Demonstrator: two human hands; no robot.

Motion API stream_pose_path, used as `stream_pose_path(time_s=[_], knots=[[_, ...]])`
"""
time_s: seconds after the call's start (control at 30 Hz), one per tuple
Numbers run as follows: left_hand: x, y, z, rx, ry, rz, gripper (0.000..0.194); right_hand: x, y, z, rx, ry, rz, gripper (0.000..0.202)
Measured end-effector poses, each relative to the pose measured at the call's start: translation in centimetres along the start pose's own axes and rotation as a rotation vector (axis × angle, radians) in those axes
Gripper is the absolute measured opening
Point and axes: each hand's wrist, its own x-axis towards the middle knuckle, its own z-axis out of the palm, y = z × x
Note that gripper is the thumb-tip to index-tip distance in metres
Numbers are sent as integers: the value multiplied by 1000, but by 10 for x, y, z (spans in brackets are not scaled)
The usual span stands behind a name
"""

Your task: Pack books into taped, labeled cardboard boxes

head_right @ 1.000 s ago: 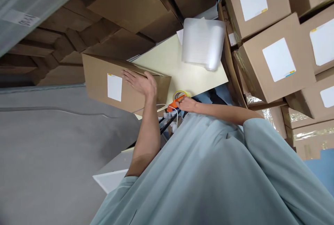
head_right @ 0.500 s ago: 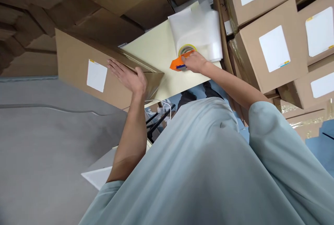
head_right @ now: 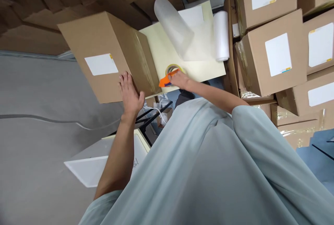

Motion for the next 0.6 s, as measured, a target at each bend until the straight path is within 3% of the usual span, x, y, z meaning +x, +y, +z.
stream_pose_path(time_s=[0.1, 0.2, 0.3, 0.4, 0.47, 0.53, 0.6], knots=[[-26, -10, 0, 69, 38, -41, 96, -6, -50, 6, -72, -106, -21, 42], [-13, 0, 5, 81, 235, -79, 81, -10, -78, 12, -75, -118, -42, 41], [50, 23, 11, 16, 399, -23, 66, -12, -82, 16, -67, -106, -11, 40], [135, 47, 21, -45, 422, 89, 73, -14, -75, 17, -64, -105, 38, 42], [180, 59, 30, -68, 410, 99, 76, -16, -69, 16, -67, -104, 74, 44], [206, 64, 37, -103, 425, 72, 71, -20, -65, 15, -68, -94, 107, 42], [214, 63, 37, -130, 437, 48, 61, -22, -63, 15, -68, -75, 128, 40]])
